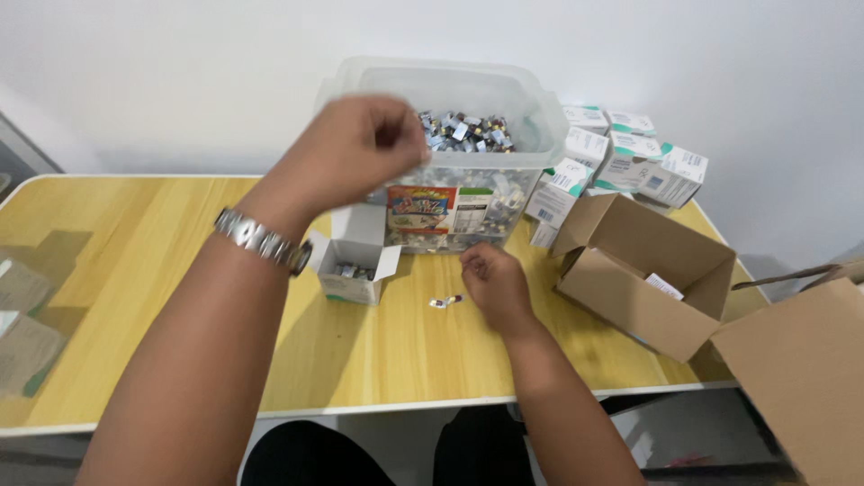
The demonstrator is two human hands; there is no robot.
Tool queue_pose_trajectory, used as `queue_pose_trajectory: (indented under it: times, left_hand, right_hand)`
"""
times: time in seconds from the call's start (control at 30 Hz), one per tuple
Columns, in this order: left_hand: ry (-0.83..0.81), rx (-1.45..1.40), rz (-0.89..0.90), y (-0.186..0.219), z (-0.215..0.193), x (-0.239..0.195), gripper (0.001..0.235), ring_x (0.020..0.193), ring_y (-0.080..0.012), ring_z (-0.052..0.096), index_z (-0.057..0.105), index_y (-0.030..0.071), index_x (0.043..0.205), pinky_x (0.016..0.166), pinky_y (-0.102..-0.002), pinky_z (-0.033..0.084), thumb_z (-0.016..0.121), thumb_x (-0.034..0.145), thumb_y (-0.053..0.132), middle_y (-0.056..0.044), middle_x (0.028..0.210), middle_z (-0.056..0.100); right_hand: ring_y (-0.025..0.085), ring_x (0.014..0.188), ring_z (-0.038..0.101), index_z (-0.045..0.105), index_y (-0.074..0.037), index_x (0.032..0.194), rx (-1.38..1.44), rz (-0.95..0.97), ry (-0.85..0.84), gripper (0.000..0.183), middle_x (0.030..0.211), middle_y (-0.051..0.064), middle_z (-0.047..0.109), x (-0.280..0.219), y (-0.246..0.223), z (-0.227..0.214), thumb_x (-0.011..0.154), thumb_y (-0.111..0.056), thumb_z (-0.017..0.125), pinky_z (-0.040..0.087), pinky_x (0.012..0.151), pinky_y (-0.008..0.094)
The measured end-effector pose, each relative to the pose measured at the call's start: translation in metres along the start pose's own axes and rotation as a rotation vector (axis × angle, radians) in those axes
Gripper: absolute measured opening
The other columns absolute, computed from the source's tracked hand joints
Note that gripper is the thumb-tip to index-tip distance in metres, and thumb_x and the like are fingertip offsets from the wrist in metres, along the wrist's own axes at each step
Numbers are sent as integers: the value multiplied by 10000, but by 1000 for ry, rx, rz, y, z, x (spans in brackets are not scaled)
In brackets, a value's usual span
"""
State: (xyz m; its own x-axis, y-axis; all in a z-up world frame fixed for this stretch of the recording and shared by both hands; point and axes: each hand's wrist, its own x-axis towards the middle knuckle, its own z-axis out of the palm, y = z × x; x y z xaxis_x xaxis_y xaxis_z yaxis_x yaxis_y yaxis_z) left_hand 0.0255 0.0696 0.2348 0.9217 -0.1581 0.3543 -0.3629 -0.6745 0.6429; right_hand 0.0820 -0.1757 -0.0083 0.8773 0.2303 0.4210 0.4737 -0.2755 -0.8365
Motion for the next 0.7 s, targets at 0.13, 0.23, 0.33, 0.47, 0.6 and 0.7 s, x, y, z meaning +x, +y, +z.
queue_pose_trajectory:
  times: [0.13, 0.23, 0.33, 0.47, 0.6, 0.7]
  left_hand:
    - [-45, 273, 9, -2, 11, 70, 280, 838, -285, 735, 784, 55, 1013, 861, -429, 573, 721, 924, 312, -156, 894, 754]
    - [-330, 600, -218, -21, 31, 107, 555, 1236, -367, 571, 681, 232, 1314, 1027, -505, 471, 780, 807, 434, -143, 1400, 549]
    - [-517, 661, -325, -51, 45, 130, 781, 1396, -339, 512, 563, 306, 1469, 1135, -499, 428, 716, 753, 577, -88, 1526, 536]
    - [-595, 675, -404, -81, 58, 139, 751, 1367, -329, 531, 585, 311, 1438, 1115, -495, 438, 724, 741, 556, -81, 1495, 562]
    - [-641, 677, -436, -88, 57, 138, 722, 1338, -319, 551, 606, 316, 1406, 1095, -492, 449, 732, 730, 535, -73, 1463, 587]
    - [-663, 686, -435, -80, 55, 139, 700, 1316, -311, 565, 622, 320, 1383, 1081, -490, 457, 739, 722, 518, -68, 1440, 606]
  right_hand:
    - [112, 697, 680, 714, -42, 948, -40, 81, -17, 93, 782, 58, 709, 4, -8, 1, 859, -30, 690, 544, 644, 270]
    - [173, 748, 729, 717, -57, 926, -114, -7, 19, 114, 845, 85, 710, 3, -17, 0, 817, -26, 703, 577, 664, 307]
    - [232, 724, 716, 717, -71, 901, -183, -39, 33, 113, 834, 102, 703, 4, -25, -1, 793, -39, 725, 571, 657, 338]
    - [242, 747, 698, 714, -74, 892, -220, -76, 25, 110, 814, 93, 707, 6, -35, -7, 790, -38, 731, 546, 671, 354]
    - [227, 731, 699, 706, -79, 910, -165, -8, 1, 124, 817, 80, 702, 6, -44, -9, 794, -36, 716, 549, 664, 350]
    - [221, 721, 695, 709, -79, 913, -164, 10, 12, 121, 814, 76, 702, 4, -48, -11, 800, -35, 714, 547, 658, 345]
